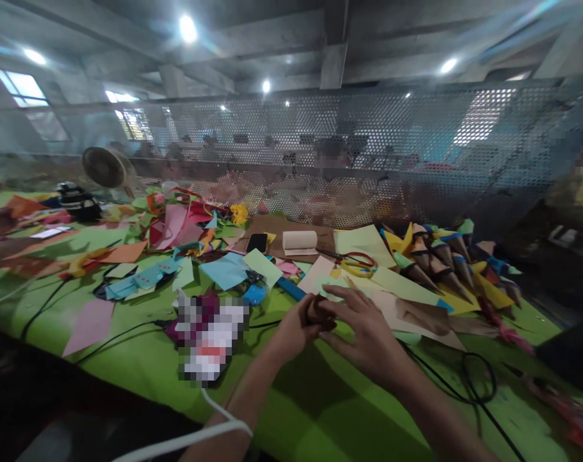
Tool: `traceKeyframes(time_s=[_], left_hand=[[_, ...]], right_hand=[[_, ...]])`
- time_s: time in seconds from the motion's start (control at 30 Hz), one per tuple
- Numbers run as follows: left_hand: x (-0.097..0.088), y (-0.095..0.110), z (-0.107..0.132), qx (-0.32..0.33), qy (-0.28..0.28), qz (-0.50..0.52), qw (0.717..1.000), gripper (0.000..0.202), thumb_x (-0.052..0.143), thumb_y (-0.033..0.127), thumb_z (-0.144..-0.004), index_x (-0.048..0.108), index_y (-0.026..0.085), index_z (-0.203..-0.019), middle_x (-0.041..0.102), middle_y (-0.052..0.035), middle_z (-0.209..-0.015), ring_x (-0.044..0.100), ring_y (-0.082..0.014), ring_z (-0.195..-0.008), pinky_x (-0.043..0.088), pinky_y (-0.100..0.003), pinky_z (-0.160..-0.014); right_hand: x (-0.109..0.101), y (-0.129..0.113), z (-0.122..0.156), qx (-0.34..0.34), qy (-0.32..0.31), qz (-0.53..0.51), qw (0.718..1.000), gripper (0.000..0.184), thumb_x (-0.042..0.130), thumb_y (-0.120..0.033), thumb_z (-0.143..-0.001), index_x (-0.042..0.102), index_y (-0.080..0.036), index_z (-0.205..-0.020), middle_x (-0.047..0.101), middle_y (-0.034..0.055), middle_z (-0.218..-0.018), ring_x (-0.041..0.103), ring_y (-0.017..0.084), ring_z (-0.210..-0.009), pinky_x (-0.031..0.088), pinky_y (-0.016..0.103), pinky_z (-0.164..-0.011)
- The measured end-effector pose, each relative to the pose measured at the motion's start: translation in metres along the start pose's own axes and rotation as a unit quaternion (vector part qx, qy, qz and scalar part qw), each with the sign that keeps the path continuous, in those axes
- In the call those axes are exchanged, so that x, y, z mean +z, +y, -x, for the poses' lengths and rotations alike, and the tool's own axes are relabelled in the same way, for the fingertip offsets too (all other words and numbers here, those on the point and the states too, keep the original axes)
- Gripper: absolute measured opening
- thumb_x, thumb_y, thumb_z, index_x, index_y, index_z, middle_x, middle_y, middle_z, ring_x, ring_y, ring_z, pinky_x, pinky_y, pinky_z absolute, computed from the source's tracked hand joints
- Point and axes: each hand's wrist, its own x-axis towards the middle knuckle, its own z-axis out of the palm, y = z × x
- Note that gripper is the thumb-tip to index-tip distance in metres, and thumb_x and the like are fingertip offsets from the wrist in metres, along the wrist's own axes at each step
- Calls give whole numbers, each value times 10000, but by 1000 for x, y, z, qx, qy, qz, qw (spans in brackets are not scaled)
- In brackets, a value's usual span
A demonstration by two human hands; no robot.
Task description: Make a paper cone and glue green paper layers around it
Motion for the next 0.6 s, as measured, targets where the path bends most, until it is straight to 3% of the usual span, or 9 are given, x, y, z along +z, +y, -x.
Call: traceKeyframes(time_s=[0.17,0.23,0.3,0.47,0.6], left_hand=[[-9,-6,-5,5,27,-76,997,573,902,309,-492,623,196,-980,688,-35,-940,651,-192,-840,510,-279,-775],[-10,-6,-8,14,48,-131,990,595,895,365,-491,620,198,-992,686,-20,-892,643,-195,-835,505,-272,-769],[-9,-4,-10,10,64,-189,980,560,844,439,-577,611,202,-1027,686,-15,-881,637,-181,-800,504,-262,-743],[1,12,-2,1,89,-260,961,615,822,502,-572,627,198,-1070,725,-59,-970,664,-242,-914,528,-301,-792],[8,25,2,0,72,-280,957,627,833,520,-531,647,205,-1040,741,-72,-978,675,-276,-952,551,-319,-775]], right_hand=[[-9,-7,0,31,38,-30,998,372,695,-286,-834,635,-300,-1201,572,84,-1362,522,282,-1242,380,502,-1071],[-25,-9,8,59,84,-56,993,425,705,-319,-841,608,-307,-1255,552,74,-1381,491,261,-1284,406,438,-1064],[-46,-12,24,95,129,-66,985,455,699,-328,-854,581,-310,-1293,529,69,-1405,473,251,-1306,407,406,-1071],[-109,-5,106,213,237,-2,948,372,669,-316,-873,607,-283,-1239,573,77,-1336,501,258,-1267,377,433,-1079],[-149,39,182,352,351,14,868,472,741,-441,-765,627,-235,-1174,647,87,-1201,591,286,-1108,425,475,-990]])
